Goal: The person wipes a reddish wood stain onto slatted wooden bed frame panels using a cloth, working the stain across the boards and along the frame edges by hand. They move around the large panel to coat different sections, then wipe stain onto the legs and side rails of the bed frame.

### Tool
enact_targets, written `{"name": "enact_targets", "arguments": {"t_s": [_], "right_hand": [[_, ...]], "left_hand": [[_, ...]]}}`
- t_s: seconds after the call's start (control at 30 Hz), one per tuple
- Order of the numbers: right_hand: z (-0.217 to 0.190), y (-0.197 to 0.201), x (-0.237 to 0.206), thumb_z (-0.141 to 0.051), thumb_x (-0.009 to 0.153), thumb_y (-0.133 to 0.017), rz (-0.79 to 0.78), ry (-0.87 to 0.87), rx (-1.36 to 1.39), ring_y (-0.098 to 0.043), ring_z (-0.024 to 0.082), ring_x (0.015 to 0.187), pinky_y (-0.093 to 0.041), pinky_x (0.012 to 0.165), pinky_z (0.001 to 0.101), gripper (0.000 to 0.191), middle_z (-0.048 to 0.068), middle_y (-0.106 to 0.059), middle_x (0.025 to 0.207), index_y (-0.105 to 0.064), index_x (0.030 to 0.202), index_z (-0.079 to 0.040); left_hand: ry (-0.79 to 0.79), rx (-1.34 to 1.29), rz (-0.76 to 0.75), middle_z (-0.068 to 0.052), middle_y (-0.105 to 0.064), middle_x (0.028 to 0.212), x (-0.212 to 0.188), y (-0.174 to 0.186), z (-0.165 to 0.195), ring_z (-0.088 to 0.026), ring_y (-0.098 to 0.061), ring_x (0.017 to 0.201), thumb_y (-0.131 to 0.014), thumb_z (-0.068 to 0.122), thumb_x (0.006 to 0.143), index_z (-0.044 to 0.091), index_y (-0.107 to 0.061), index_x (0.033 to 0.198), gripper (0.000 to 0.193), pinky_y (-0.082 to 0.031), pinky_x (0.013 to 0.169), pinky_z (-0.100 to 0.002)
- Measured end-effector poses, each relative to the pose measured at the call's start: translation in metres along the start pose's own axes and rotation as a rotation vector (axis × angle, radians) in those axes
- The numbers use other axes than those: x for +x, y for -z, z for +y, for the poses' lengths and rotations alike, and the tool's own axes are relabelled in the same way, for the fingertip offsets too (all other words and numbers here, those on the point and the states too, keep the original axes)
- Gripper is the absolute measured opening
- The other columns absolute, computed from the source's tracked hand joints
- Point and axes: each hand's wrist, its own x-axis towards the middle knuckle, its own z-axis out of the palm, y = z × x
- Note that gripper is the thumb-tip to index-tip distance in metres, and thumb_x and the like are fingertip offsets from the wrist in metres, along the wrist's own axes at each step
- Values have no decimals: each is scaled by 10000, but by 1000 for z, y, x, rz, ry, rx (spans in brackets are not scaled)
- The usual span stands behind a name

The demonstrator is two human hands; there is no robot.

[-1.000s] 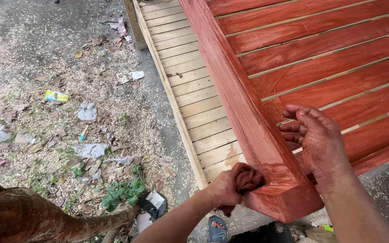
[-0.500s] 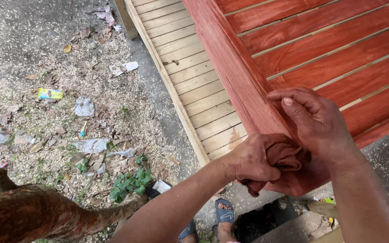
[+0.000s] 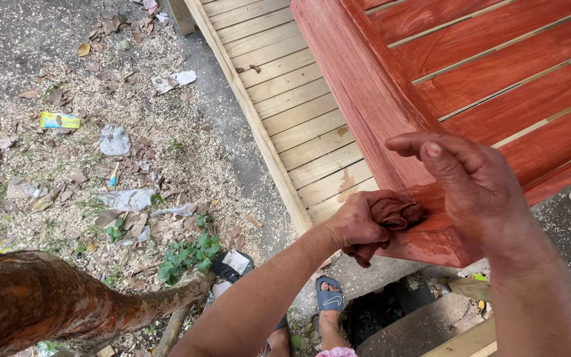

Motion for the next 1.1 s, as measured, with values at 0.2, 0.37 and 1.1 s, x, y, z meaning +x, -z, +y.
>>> {"name": "enact_targets", "arguments": {"t_s": [0.2,0.37,1.1], "right_hand": [[6,23,-12,-343,1108,-475,51,-75,102,-657,155,1043,-533,932,307,431,94,-735,1179,-696,1247,-1],[3,20,-12,-326,1122,-471,47,-66,20,-677,183,1116,-544,1008,335,424,130,-725,1202,-689,1278,2],[30,14,-10,-315,1094,-470,-297,174,-417,-587,236,1360,-465,1069,372,421,99,-679,1456,-677,1368,-72]], "left_hand": [[-204,-84,-125,-97,-738,889,5,-11,30,-181,-694,684,-694,-15,744,57,-620,1357,622,-587,617,-330],[-285,-151,-239,-53,-753,1082,21,-5,20,-154,-710,917,-670,-43,731,60,-639,1383,660,-622,808,-324],[399,240,282,-159,-747,955,48,68,-188,-223,-719,768,-711,72,750,38,-681,1172,425,-609,671,-390]]}}
